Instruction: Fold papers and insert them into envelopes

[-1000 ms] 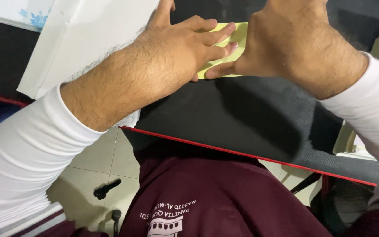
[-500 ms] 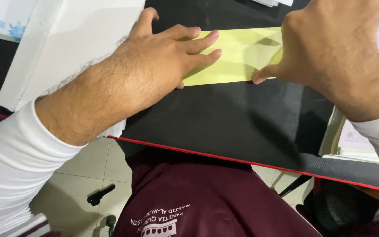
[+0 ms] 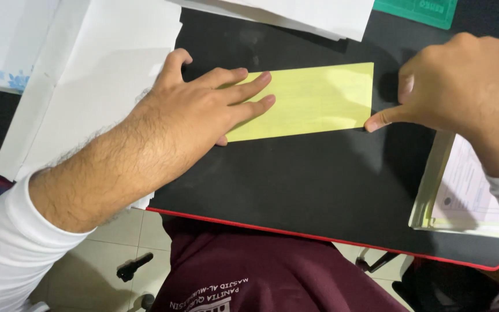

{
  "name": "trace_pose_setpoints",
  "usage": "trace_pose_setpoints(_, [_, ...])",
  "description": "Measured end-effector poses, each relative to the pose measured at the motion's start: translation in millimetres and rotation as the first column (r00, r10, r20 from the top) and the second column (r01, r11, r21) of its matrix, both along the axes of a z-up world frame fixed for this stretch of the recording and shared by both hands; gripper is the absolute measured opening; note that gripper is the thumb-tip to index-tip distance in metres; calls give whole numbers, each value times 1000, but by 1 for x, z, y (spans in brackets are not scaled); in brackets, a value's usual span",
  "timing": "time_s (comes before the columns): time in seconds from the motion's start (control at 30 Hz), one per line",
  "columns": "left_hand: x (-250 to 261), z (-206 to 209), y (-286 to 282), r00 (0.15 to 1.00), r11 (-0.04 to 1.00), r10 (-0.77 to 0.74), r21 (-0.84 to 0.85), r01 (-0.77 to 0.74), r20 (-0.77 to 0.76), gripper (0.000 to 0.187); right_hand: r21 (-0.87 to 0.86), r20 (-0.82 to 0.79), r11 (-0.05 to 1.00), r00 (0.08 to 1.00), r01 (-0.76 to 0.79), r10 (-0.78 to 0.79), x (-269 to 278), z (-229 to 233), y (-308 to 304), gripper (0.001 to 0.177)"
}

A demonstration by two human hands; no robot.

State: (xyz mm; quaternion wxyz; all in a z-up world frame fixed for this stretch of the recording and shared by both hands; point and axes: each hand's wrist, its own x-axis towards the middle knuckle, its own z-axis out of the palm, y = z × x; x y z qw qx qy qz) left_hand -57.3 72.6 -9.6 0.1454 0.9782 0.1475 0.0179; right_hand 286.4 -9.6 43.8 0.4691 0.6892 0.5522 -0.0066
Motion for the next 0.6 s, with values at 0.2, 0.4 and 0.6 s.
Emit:
trace_pose_setpoints(0.2, [4,3,8,1000,999,1,42,-1,-15,78,-38,-50,995,995,-91,89,-6,8,3,72])
trace_pose_setpoints(0.4, [30,36,32,996,997,-68,25,69,-56,80,3,-43,997,996,-76,76,-6,22,7,70])
trace_pose_setpoints(0.6, [54,44,77,998,892,-21,452,-6,56,63,520,-692,854,579,-15,431,-18,9,6,60])
